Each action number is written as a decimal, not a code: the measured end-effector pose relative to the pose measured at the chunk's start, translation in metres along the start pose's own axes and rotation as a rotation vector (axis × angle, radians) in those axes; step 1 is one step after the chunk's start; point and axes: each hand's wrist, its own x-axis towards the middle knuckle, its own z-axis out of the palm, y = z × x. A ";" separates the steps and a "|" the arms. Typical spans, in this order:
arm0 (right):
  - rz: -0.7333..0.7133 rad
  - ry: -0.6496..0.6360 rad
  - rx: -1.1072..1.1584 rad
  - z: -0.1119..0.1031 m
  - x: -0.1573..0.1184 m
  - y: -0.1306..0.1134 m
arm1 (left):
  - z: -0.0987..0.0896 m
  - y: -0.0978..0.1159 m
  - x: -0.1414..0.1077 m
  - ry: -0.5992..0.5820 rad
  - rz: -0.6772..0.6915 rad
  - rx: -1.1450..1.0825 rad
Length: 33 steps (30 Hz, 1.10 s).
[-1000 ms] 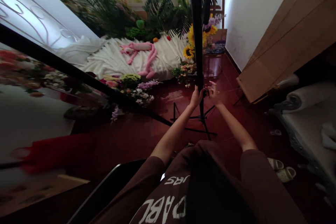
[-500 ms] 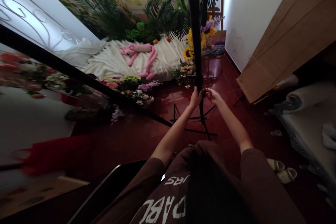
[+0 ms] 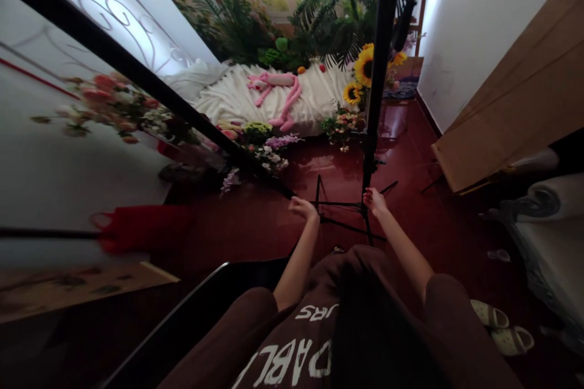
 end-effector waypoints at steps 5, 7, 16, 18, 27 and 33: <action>0.123 0.005 -0.040 0.022 -0.005 0.017 | -0.058 0.038 0.061 0.213 0.260 -0.081; 0.149 -0.030 -0.069 0.038 -0.006 0.018 | -0.068 0.059 0.082 0.159 0.374 -0.053; 0.382 -0.498 -0.253 0.162 -0.020 0.026 | -0.075 0.092 0.108 -0.250 0.428 0.040; 0.453 -0.644 -0.296 0.192 -0.027 0.029 | -0.075 0.088 0.108 -0.232 0.410 0.040; -0.027 -0.756 -0.586 0.241 -0.033 0.025 | -0.072 0.069 0.117 -0.188 0.381 0.051; -1.095 -0.697 -1.293 0.224 -0.048 0.003 | -0.070 0.066 0.119 -0.204 0.385 0.030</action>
